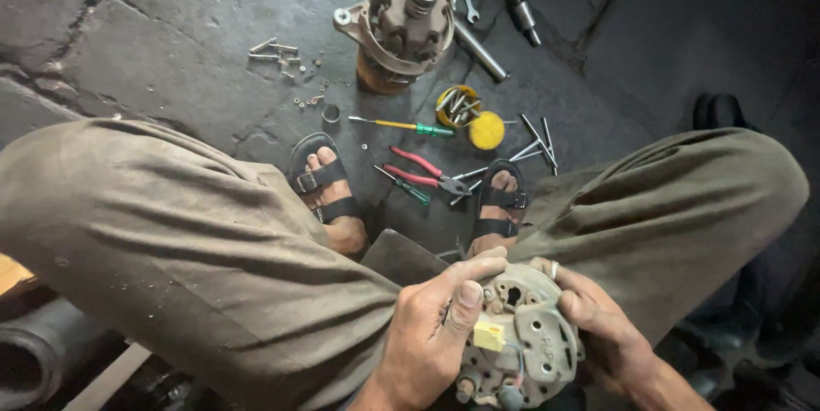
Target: Disassembling and inspecting a car alternator part while seated on the floor of a garage.
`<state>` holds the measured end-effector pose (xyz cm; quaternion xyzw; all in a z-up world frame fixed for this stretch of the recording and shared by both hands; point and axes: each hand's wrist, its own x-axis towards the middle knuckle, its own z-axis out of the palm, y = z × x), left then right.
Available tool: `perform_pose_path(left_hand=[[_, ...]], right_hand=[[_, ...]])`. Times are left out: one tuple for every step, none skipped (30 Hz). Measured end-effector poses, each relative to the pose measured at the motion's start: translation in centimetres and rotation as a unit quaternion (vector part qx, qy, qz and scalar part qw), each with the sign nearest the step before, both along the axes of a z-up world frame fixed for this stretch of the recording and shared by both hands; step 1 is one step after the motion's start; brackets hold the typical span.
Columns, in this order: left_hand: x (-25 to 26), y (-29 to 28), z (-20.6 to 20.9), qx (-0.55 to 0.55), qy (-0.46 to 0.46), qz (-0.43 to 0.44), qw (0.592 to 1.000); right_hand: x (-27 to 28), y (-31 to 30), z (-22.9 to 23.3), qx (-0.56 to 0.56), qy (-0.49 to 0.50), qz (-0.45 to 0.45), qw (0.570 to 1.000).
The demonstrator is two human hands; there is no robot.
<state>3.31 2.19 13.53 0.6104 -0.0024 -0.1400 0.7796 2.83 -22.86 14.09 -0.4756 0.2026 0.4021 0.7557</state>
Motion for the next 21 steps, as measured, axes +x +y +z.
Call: perform_pose_path(left_hand=[[0.0,-0.1,-0.1,-0.007,0.007,-0.007,1.000],[0.0,-0.2,-0.1,-0.014,0.014,-0.013,1.000],[0.2,-0.3,-0.2,-0.015,0.015,-0.016,1.000],[0.3,-0.4,-0.2,-0.012,0.000,-0.021,1.000],[0.2,-0.4,-0.3,-0.010,-0.016,-0.025,1.000],[0.2,-0.4,-0.1,-0.011,-0.016,-0.027,0.999],[0.2,-0.3,0.1,-0.007,-0.013,-0.036,0.999],[0.3,-0.2,0.3,-0.003,-0.009,-0.044,0.999],[-0.1,-0.4,0.1,-0.002,-0.010,-0.045,0.999],[-0.5,-0.6,-0.1,-0.022,-0.043,-0.044,0.998],[-1.1,-0.9,-0.3,-0.042,-0.074,-0.041,0.996],[-1.2,-0.9,-0.2,-0.041,-0.073,-0.041,0.996],[-1.2,-1.0,-0.1,-0.016,-0.078,-0.038,0.996],[-1.1,-1.1,0.0,0.010,-0.083,-0.035,0.996],[-1.2,-1.2,-0.3,0.007,-0.085,-0.038,0.996],[-1.2,-1.3,-0.5,0.004,-0.084,-0.036,0.996],[-1.3,-1.4,-0.7,0.003,-0.083,-0.032,0.996],[-1.2,-1.5,-0.6,0.002,-0.083,-0.033,0.996],[-1.1,-1.3,-0.4,0.007,-0.082,-0.038,0.996],[-1.1,-1.2,-0.2,0.011,-0.082,-0.044,0.996],[-1.1,-1.3,-0.3,0.011,-0.082,-0.045,0.996]], right_hand=[[0.1,0.1,0.0,0.003,0.007,-0.019,1.000],[0.2,0.2,0.1,0.007,0.014,-0.037,0.999],[-0.3,-0.6,-0.7,0.006,0.015,-0.040,0.999],[-0.8,-1.4,-1.4,-0.034,0.036,-0.076,0.996],[-1.5,-2.2,-2.2,-0.075,0.057,-0.111,0.989],[-1.4,-2.2,-2.2,-0.076,0.057,-0.114,0.989],[-1.3,-2.1,-2.2,-0.020,0.062,-0.124,0.990],[-1.1,-2.1,-2.2,0.037,0.066,-0.133,0.988],[0.4,-0.4,-0.5,0.038,0.066,-0.134,0.988],[2.0,1.3,1.1,0.184,0.036,-0.104,0.977],[3.4,2.9,2.8,0.325,0.006,-0.070,0.943],[3.3,2.6,2.6,0.326,0.007,-0.071,0.943],[3.1,2.2,2.5,0.201,0.019,-0.050,0.978],[2.9,1.8,2.4,0.072,0.031,-0.029,0.996],[2.9,1.4,2.2,0.070,0.029,-0.033,0.997],[2.9,1.1,2.1,0.090,0.018,-0.015,0.996],[3.0,0.8,1.8,0.112,0.008,0.006,0.994],[2.7,0.5,1.7,0.112,0.008,0.006,0.994],[2.5,0.3,1.3,0.095,0.012,-0.002,0.995],[2.3,0.2,1.0,0.078,0.017,-0.010,0.997],[2.1,0.3,1.0,0.078,0.017,-0.011,0.997]])
